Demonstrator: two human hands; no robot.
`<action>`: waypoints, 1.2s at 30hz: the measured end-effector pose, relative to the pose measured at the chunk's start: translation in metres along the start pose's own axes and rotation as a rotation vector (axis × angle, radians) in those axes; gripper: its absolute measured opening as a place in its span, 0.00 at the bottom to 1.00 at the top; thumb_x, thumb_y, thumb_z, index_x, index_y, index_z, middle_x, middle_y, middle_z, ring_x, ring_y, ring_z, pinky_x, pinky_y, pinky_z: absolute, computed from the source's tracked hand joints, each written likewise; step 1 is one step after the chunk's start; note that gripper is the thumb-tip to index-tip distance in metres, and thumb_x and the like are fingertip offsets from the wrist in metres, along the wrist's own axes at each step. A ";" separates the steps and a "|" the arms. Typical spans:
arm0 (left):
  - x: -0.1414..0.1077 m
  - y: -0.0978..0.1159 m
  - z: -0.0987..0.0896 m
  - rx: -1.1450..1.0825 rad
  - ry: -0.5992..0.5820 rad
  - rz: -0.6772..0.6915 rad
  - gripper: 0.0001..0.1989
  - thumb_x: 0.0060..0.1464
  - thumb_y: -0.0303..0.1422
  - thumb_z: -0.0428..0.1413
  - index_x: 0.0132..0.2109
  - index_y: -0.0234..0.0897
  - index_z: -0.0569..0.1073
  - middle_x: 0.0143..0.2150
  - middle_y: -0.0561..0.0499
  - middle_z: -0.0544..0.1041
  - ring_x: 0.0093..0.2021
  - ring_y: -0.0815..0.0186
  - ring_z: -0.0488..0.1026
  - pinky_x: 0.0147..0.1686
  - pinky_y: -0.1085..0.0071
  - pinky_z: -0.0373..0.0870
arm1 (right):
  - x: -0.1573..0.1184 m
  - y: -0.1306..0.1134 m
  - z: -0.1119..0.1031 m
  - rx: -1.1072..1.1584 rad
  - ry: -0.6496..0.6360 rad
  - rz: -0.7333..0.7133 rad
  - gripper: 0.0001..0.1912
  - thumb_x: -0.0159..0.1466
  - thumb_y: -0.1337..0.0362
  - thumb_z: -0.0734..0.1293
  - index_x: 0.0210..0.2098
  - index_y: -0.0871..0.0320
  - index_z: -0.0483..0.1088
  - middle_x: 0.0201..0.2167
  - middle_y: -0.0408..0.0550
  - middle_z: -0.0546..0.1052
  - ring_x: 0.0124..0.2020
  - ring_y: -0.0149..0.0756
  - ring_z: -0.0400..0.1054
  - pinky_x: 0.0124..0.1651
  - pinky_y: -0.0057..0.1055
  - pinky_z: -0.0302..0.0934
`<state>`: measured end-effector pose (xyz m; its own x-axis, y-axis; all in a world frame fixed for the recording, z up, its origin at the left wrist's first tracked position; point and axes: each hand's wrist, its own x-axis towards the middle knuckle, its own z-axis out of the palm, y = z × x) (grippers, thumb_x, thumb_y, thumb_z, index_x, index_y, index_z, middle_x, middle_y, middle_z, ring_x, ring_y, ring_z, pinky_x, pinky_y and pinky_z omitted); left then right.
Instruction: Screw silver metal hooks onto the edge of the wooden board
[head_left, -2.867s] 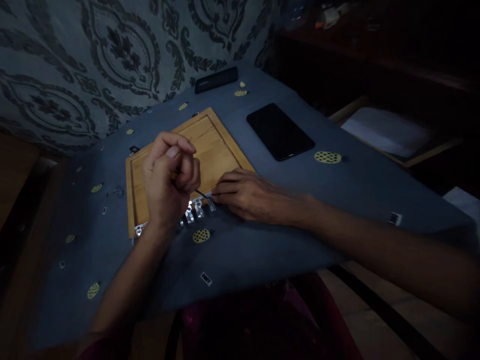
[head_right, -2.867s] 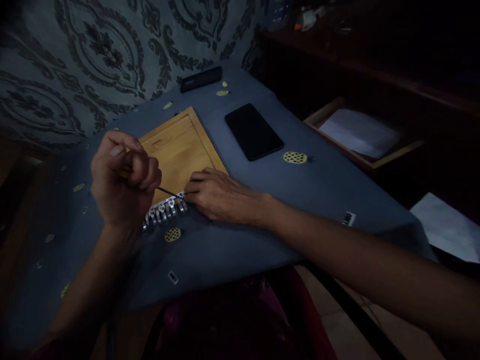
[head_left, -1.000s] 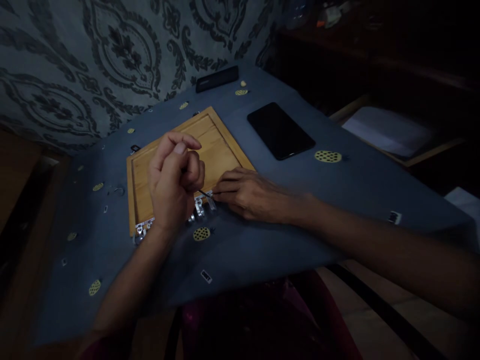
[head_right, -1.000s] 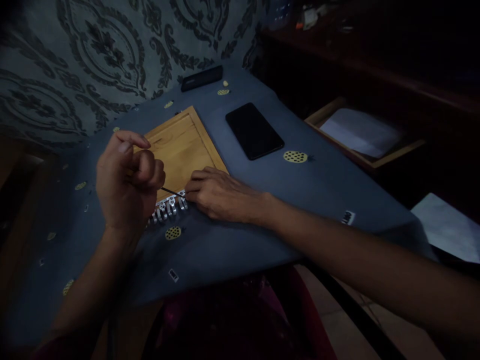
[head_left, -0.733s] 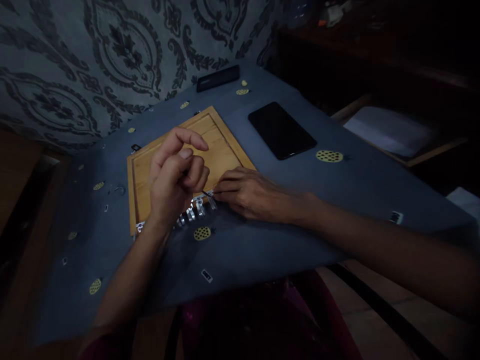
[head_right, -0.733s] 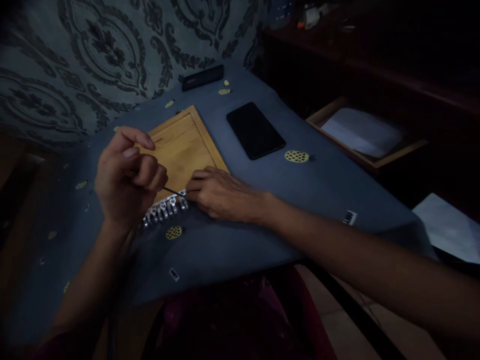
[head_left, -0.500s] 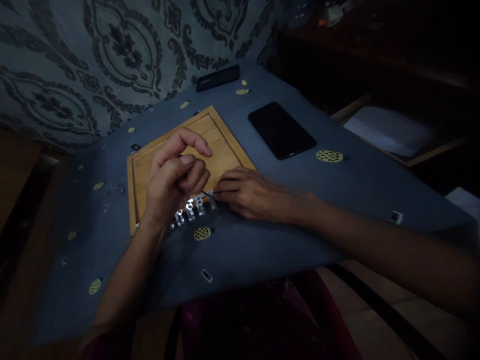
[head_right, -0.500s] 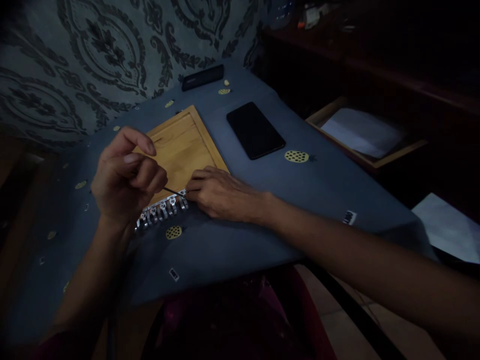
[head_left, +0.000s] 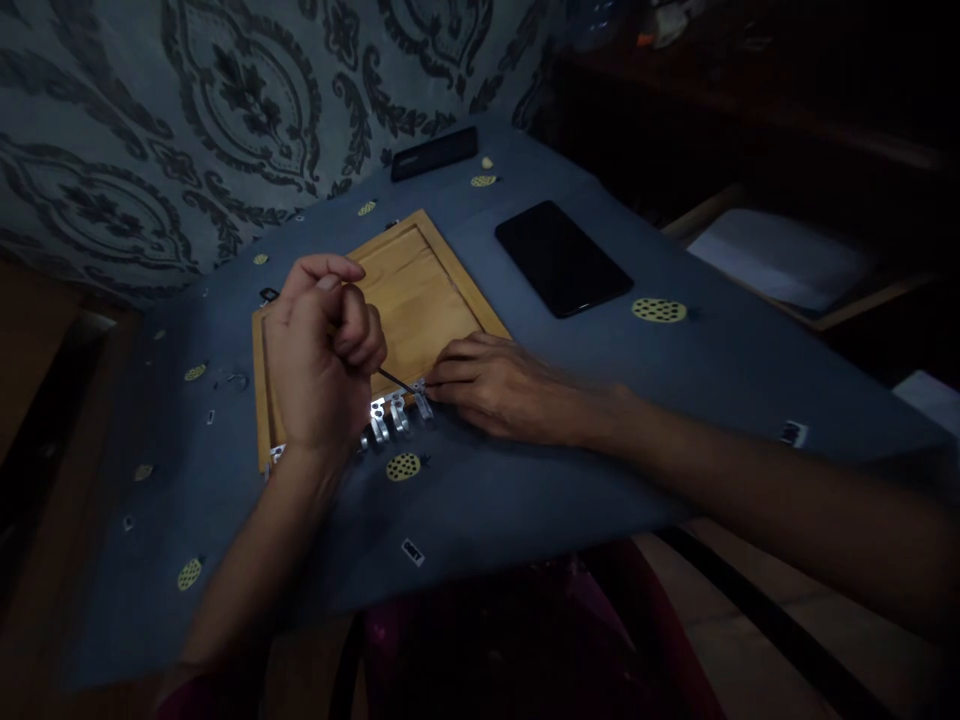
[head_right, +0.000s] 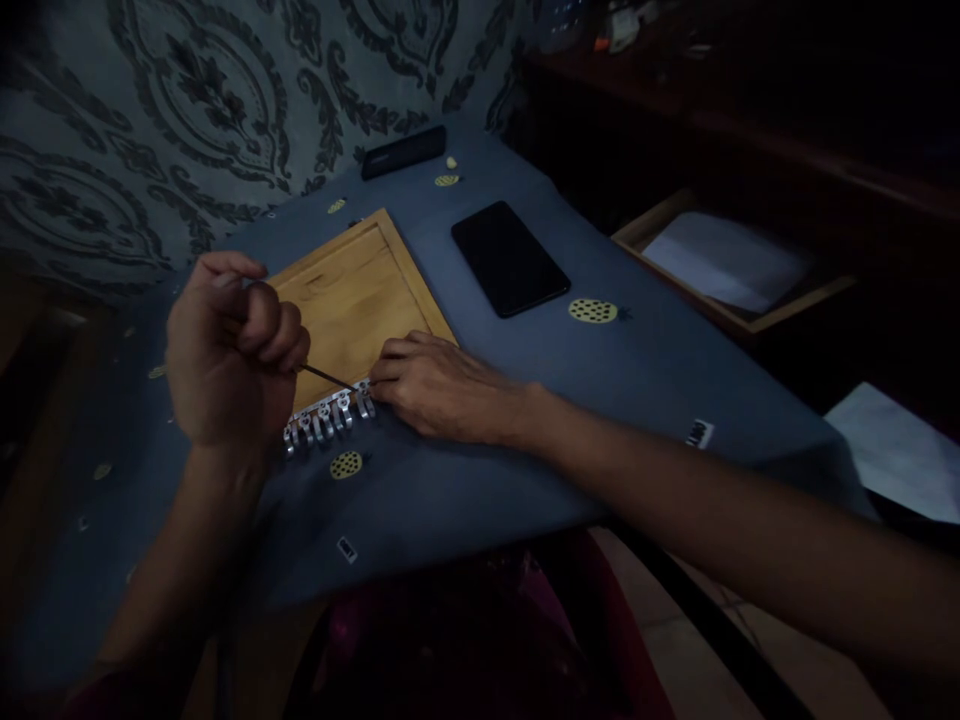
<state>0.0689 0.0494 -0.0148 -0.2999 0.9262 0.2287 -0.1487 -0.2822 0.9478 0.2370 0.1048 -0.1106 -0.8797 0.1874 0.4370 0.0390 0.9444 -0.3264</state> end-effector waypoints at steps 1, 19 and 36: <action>-0.001 -0.001 0.001 0.000 -0.002 -0.003 0.06 0.58 0.29 0.58 0.32 0.41 0.73 0.18 0.61 0.49 0.17 0.72 0.42 0.17 0.73 0.43 | 0.000 0.000 0.000 0.001 0.001 -0.001 0.16 0.75 0.69 0.59 0.50 0.62 0.78 0.52 0.54 0.82 0.52 0.45 0.70 0.56 0.45 0.63; -0.011 -0.004 0.010 0.055 0.052 0.051 0.09 0.64 0.31 0.57 0.33 0.41 0.71 0.18 0.60 0.51 0.18 0.73 0.43 0.18 0.74 0.45 | 0.000 0.002 0.004 -0.011 0.017 -0.003 0.15 0.74 0.69 0.59 0.51 0.61 0.78 0.48 0.53 0.82 0.51 0.45 0.70 0.55 0.44 0.63; -0.011 -0.008 0.008 0.049 0.030 0.079 0.23 0.62 0.50 0.63 0.27 0.39 0.73 0.19 0.59 0.50 0.19 0.73 0.44 0.19 0.72 0.44 | 0.001 0.001 0.003 0.003 0.016 0.006 0.16 0.74 0.69 0.59 0.50 0.60 0.78 0.49 0.53 0.82 0.51 0.45 0.69 0.55 0.45 0.64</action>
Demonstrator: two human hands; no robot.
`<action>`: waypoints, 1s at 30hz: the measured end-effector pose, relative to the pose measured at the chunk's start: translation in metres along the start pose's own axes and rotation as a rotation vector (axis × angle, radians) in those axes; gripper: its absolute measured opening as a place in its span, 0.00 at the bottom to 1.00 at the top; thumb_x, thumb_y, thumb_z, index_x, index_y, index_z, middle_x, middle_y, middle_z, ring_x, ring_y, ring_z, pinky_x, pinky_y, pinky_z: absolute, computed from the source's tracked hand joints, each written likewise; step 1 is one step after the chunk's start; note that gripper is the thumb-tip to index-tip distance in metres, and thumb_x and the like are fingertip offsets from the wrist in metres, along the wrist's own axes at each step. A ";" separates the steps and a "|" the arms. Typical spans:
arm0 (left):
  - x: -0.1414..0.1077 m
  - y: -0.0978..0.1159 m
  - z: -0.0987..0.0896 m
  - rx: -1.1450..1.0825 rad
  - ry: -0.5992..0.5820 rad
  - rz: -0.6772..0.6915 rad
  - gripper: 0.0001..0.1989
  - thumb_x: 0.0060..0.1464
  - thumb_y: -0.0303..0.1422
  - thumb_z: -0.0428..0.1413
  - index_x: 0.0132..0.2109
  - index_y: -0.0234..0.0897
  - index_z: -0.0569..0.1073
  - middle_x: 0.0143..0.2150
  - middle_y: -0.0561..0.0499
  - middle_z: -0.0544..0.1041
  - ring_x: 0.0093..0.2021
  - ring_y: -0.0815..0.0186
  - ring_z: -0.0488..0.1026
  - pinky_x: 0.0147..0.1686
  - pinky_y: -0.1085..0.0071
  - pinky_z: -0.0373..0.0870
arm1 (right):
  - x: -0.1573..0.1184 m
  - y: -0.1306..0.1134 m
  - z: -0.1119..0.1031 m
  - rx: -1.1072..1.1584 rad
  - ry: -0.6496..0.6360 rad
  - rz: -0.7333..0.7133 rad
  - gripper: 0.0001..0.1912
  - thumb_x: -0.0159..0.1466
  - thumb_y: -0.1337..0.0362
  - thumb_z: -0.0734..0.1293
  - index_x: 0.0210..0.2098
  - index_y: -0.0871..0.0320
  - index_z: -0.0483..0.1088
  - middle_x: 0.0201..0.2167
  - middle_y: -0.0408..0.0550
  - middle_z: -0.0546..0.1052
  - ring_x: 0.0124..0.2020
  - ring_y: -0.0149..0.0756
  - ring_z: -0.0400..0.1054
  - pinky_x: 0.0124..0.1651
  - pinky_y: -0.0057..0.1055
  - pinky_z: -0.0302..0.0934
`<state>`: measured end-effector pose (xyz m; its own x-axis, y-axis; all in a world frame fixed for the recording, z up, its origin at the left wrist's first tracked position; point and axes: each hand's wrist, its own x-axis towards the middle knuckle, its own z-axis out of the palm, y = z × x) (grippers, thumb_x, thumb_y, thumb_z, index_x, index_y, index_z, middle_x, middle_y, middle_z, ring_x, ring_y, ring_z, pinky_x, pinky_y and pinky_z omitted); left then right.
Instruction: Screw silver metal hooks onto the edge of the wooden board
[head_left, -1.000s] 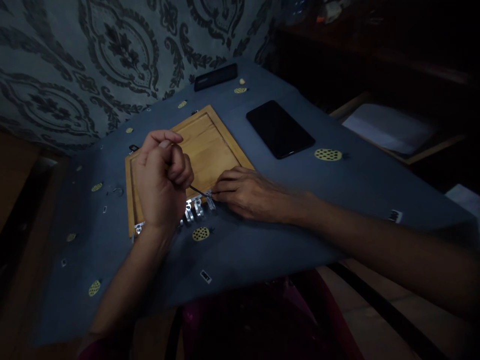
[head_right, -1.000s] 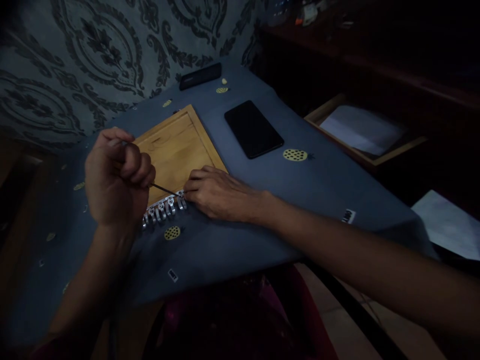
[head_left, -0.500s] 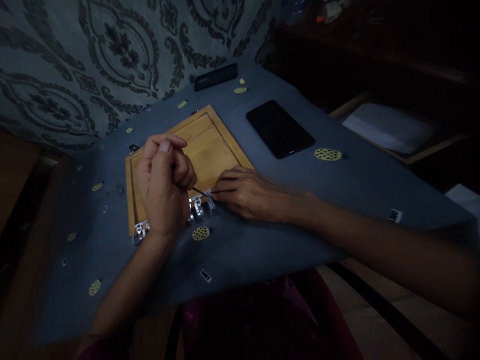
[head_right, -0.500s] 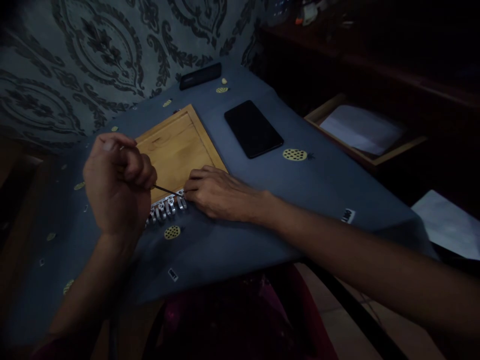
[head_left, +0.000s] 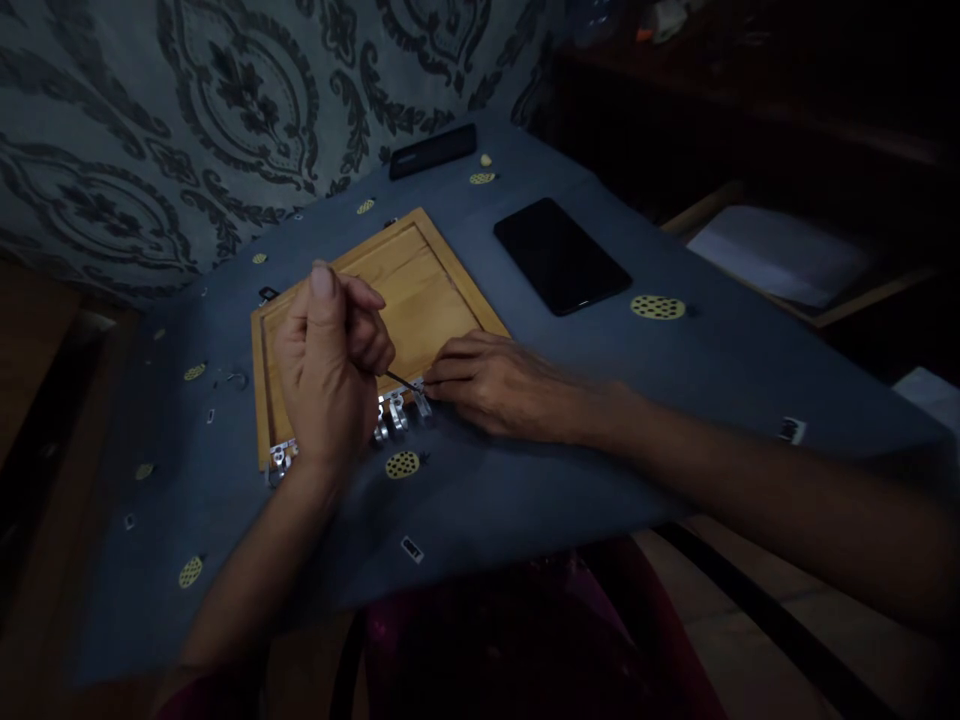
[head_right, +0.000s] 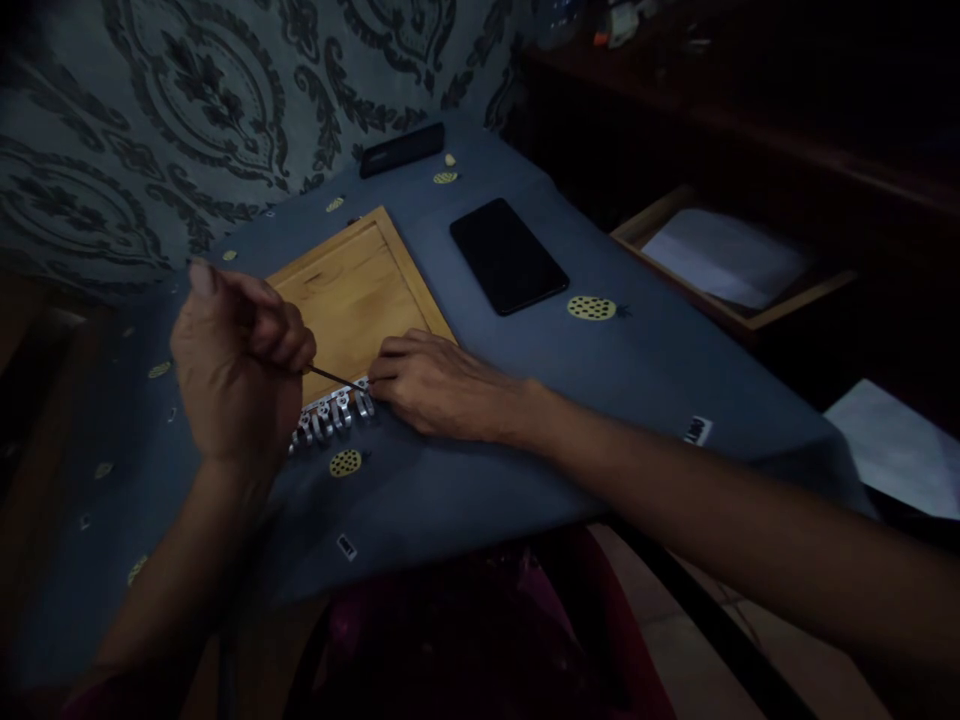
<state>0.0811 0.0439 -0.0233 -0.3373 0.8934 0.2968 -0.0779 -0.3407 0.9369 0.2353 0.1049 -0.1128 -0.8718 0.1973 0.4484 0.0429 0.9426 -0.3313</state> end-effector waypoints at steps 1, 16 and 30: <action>0.002 0.000 -0.001 -0.002 0.015 -0.015 0.24 0.62 0.51 0.62 0.26 0.39 0.73 0.19 0.59 0.49 0.19 0.73 0.44 0.19 0.71 0.43 | 0.000 0.000 0.000 0.001 0.001 0.000 0.16 0.75 0.68 0.59 0.51 0.60 0.78 0.50 0.54 0.82 0.52 0.45 0.69 0.55 0.46 0.64; -0.010 0.008 0.005 0.074 -0.045 -0.024 0.22 0.62 0.48 0.63 0.28 0.37 0.72 0.20 0.59 0.53 0.19 0.73 0.50 0.20 0.72 0.50 | 0.000 0.000 0.001 -0.010 0.010 0.004 0.14 0.74 0.69 0.60 0.49 0.61 0.78 0.47 0.51 0.82 0.50 0.44 0.69 0.54 0.43 0.62; -0.003 0.003 -0.002 -0.043 -0.156 -0.041 0.05 0.60 0.27 0.57 0.33 0.38 0.74 0.17 0.61 0.52 0.16 0.75 0.44 0.16 0.77 0.46 | -0.001 0.001 0.003 -0.017 0.024 -0.020 0.14 0.73 0.70 0.61 0.50 0.60 0.78 0.48 0.51 0.83 0.50 0.44 0.69 0.54 0.45 0.64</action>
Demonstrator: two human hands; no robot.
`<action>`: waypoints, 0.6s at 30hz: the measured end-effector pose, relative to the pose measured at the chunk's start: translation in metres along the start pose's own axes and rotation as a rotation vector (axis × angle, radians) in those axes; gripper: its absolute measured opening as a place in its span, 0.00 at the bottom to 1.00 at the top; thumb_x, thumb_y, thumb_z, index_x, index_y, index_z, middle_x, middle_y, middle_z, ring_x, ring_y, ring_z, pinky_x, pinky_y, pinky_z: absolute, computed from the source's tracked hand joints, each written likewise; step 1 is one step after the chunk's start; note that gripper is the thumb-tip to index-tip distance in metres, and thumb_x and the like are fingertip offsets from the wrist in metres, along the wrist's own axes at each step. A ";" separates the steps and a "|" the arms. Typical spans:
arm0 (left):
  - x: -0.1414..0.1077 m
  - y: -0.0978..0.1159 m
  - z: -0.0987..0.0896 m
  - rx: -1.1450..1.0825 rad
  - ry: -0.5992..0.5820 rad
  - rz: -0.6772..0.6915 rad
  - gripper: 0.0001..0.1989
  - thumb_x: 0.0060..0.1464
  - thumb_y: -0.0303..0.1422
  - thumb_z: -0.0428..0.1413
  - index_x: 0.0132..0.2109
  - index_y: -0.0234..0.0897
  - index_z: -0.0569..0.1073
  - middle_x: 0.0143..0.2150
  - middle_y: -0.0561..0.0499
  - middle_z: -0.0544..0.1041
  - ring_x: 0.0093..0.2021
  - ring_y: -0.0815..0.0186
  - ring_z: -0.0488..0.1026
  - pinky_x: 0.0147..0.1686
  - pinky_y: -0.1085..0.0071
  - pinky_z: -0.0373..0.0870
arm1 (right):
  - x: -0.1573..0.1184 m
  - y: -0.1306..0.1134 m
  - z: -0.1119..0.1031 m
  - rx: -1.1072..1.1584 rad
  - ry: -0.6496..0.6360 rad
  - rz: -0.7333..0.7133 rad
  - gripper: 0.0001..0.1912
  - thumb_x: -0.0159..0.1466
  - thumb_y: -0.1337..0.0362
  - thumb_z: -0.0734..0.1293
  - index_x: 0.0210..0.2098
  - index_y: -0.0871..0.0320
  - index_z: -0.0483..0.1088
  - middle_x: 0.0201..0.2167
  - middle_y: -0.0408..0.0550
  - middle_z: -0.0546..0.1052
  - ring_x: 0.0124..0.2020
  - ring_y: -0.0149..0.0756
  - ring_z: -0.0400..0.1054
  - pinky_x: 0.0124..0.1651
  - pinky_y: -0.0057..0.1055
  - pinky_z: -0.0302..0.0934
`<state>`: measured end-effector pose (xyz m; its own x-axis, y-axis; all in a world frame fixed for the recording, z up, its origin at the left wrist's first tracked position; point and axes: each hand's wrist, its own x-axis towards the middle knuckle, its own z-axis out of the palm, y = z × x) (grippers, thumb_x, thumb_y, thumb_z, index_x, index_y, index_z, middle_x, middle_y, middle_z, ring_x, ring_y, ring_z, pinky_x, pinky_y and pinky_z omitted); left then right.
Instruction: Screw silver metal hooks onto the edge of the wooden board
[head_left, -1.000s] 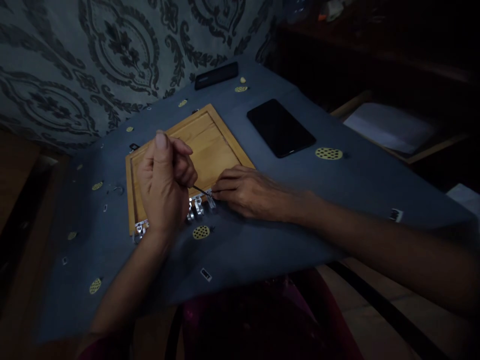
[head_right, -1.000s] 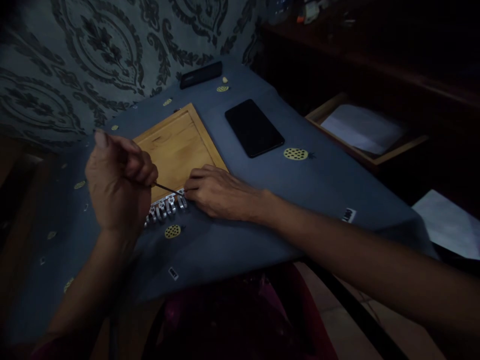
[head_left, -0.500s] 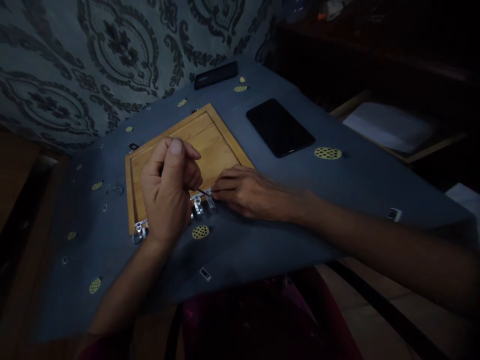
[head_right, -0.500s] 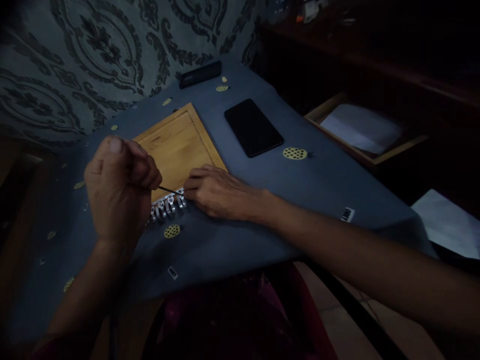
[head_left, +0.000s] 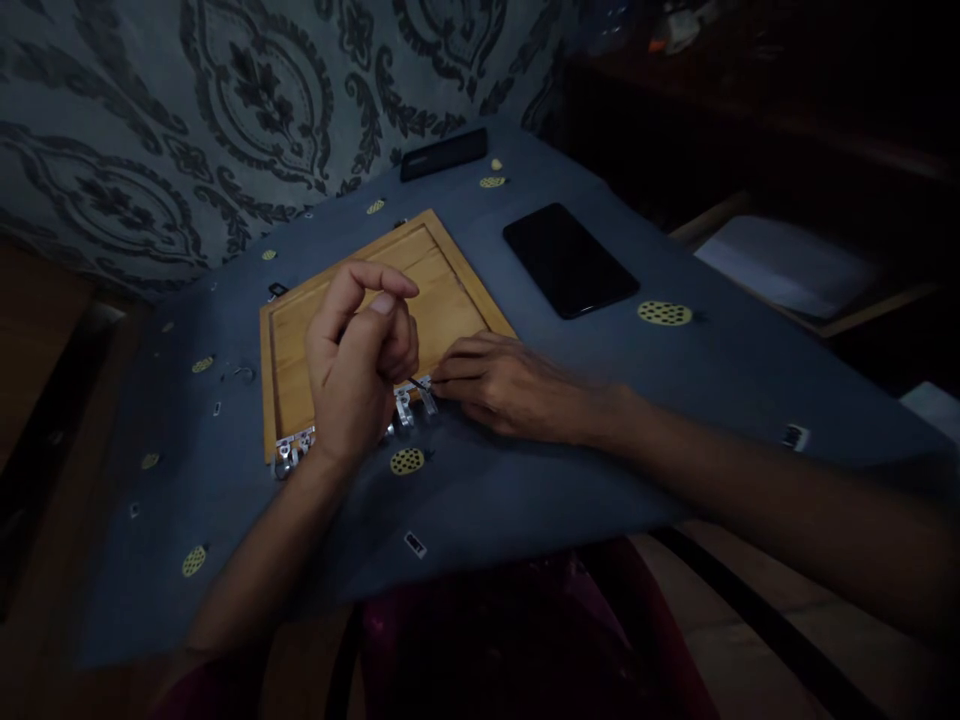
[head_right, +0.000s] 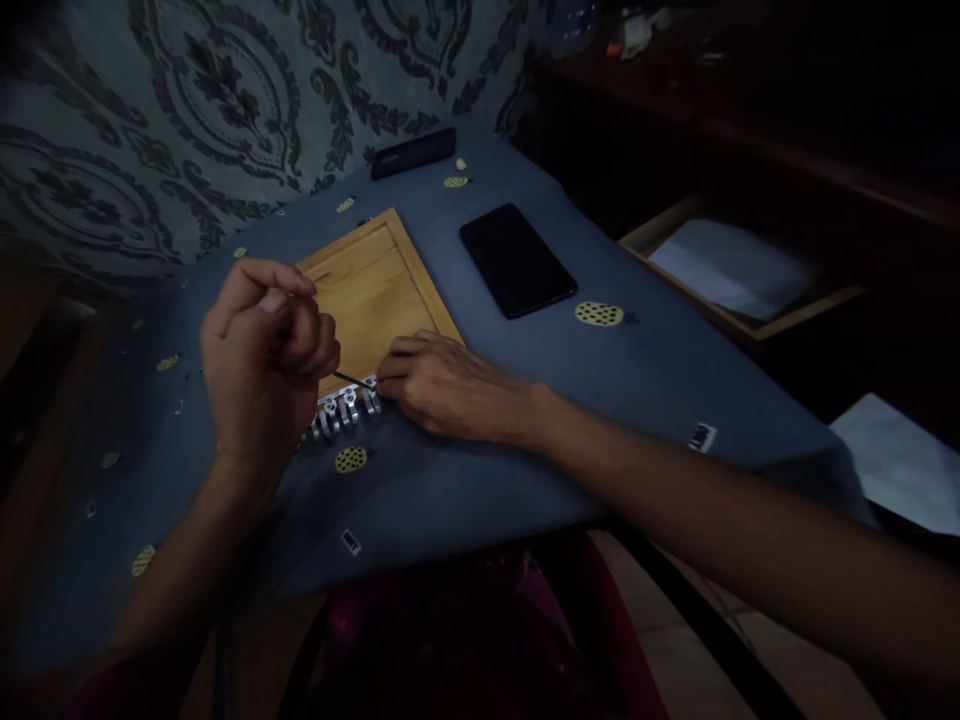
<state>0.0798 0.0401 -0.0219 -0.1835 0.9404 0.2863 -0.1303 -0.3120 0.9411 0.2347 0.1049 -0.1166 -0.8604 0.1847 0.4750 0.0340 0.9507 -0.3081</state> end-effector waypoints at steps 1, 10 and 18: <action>0.000 0.000 -0.001 0.000 -0.003 -0.006 0.04 0.59 0.27 0.58 0.34 0.38 0.74 0.17 0.61 0.53 0.16 0.75 0.44 0.16 0.77 0.46 | 0.000 0.000 0.000 0.002 0.000 0.000 0.14 0.73 0.70 0.61 0.50 0.60 0.77 0.48 0.51 0.83 0.50 0.44 0.70 0.54 0.45 0.64; 0.004 0.005 -0.012 -0.015 -0.130 -0.091 0.05 0.55 0.26 0.58 0.40 0.38 0.75 0.17 0.63 0.51 0.17 0.75 0.44 0.18 0.77 0.47 | 0.001 0.000 -0.002 0.006 -0.013 -0.001 0.15 0.72 0.71 0.60 0.49 0.60 0.78 0.47 0.52 0.82 0.49 0.44 0.69 0.53 0.44 0.63; -0.001 0.005 0.000 0.019 -0.047 -0.060 0.05 0.55 0.27 0.59 0.40 0.38 0.75 0.22 0.58 0.59 0.20 0.72 0.53 0.21 0.73 0.53 | 0.001 -0.001 -0.003 -0.015 -0.037 0.004 0.14 0.73 0.70 0.61 0.50 0.61 0.77 0.47 0.52 0.82 0.50 0.45 0.68 0.53 0.44 0.63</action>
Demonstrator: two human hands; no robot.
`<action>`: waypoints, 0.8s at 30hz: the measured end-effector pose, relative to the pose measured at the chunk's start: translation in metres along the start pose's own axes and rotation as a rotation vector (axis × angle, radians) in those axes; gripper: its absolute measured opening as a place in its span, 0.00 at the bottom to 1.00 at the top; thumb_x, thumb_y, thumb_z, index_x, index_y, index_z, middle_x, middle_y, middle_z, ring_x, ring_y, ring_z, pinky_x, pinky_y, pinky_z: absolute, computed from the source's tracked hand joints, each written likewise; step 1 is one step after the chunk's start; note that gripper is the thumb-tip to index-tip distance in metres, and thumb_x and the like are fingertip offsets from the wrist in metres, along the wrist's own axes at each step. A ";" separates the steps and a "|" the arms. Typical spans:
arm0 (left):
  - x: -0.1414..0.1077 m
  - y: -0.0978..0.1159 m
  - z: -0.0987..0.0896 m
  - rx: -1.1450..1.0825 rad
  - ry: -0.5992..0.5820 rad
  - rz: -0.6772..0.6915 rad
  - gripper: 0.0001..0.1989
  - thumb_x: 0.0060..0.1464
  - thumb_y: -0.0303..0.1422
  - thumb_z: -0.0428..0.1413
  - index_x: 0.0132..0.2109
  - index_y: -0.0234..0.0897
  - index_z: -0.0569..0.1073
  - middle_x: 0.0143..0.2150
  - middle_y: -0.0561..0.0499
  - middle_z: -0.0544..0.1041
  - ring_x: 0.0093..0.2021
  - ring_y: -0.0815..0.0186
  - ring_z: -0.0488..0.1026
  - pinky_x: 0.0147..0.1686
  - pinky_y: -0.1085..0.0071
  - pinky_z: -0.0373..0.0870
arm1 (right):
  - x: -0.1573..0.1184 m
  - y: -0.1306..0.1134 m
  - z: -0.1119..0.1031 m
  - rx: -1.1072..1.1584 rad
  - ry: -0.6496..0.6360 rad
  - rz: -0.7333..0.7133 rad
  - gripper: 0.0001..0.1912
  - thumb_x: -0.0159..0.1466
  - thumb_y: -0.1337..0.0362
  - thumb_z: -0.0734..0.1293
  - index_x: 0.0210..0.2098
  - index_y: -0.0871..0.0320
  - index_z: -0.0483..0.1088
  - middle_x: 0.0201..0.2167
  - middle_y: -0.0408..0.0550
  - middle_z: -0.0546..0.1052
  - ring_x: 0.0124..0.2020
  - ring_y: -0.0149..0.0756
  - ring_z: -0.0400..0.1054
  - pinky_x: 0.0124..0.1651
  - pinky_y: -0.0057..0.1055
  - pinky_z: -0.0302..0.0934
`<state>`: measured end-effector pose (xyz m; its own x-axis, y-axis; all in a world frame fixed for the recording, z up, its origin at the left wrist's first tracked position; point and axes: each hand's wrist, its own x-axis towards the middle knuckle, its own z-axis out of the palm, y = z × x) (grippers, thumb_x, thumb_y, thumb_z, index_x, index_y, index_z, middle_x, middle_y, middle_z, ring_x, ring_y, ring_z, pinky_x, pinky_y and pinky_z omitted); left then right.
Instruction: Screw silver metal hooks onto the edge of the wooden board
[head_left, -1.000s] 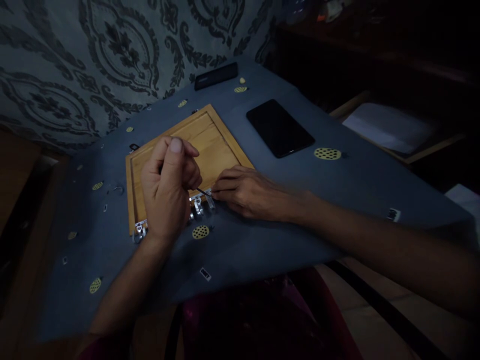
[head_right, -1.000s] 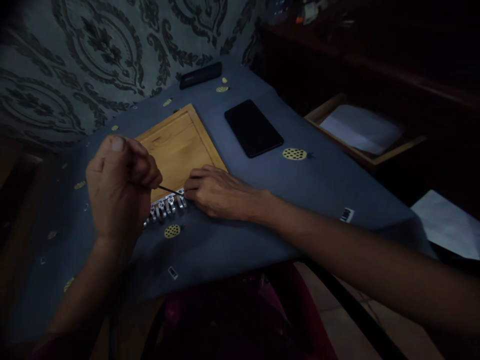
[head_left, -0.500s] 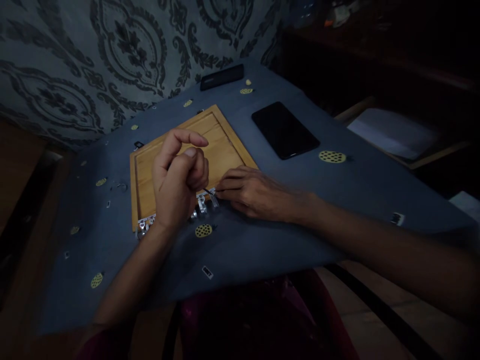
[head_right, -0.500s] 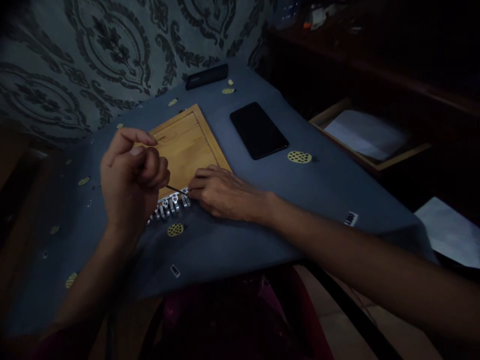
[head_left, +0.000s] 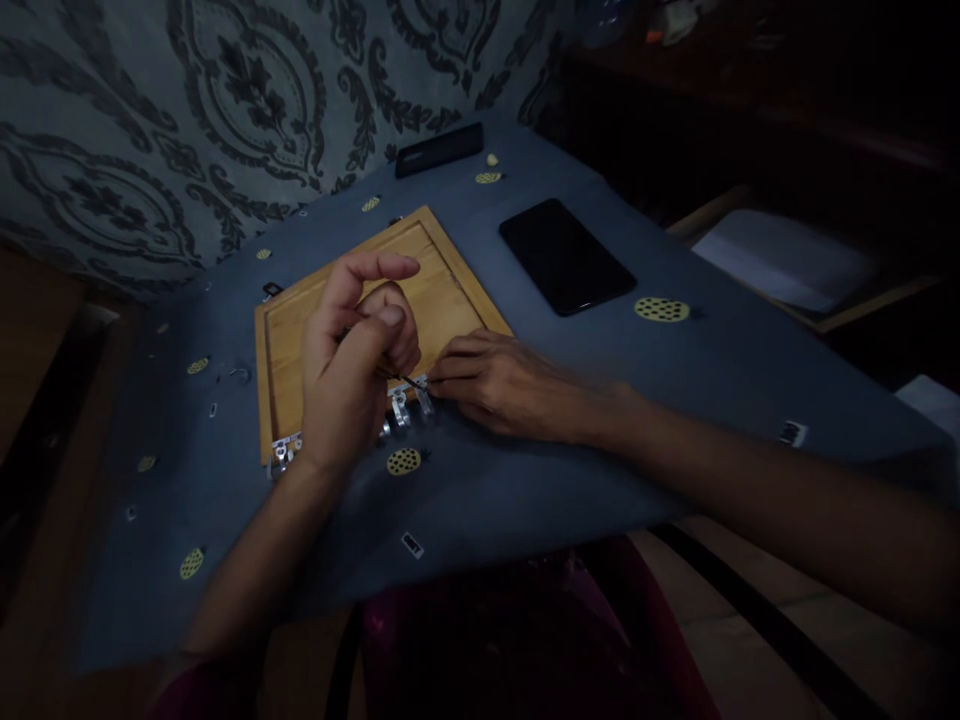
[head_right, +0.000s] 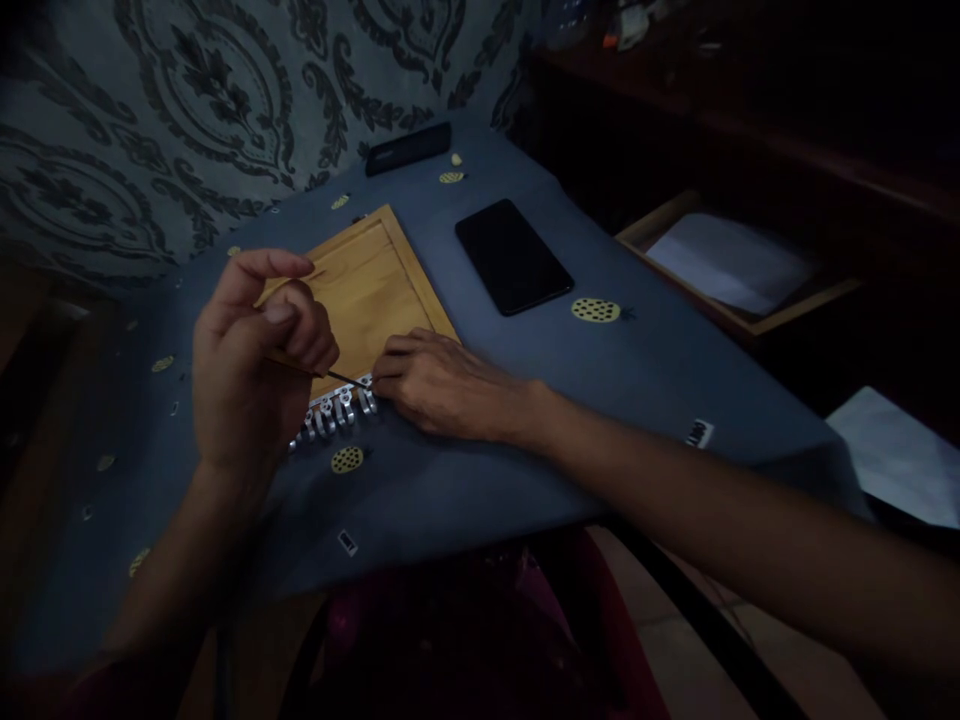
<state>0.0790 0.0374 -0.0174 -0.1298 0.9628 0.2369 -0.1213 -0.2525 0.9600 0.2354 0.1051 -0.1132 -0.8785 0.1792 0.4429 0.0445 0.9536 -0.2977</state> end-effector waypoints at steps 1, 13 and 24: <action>-0.001 -0.001 0.002 0.004 0.024 0.014 0.04 0.55 0.28 0.60 0.40 0.39 0.75 0.22 0.59 0.58 0.20 0.72 0.52 0.21 0.73 0.52 | 0.000 -0.001 -0.001 -0.002 -0.008 0.000 0.14 0.73 0.71 0.60 0.50 0.61 0.77 0.47 0.53 0.82 0.50 0.45 0.68 0.53 0.44 0.64; 0.006 -0.007 -0.004 -0.024 0.008 0.056 0.09 0.65 0.36 0.58 0.37 0.38 0.74 0.17 0.62 0.49 0.16 0.74 0.41 0.16 0.75 0.44 | 0.001 0.001 0.004 -0.017 0.028 -0.001 0.14 0.73 0.70 0.60 0.48 0.59 0.78 0.46 0.51 0.83 0.49 0.44 0.69 0.51 0.44 0.65; 0.014 -0.003 -0.007 -0.013 -0.164 -0.034 0.07 0.60 0.37 0.61 0.37 0.39 0.74 0.17 0.63 0.47 0.16 0.75 0.40 0.16 0.74 0.45 | 0.001 0.000 0.001 -0.022 0.007 0.001 0.14 0.72 0.71 0.61 0.49 0.61 0.78 0.47 0.51 0.83 0.49 0.45 0.70 0.51 0.44 0.64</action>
<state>0.0702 0.0513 -0.0177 0.0363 0.9732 0.2269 -0.1362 -0.2201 0.9659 0.2342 0.1047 -0.1137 -0.8751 0.1816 0.4485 0.0555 0.9584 -0.2798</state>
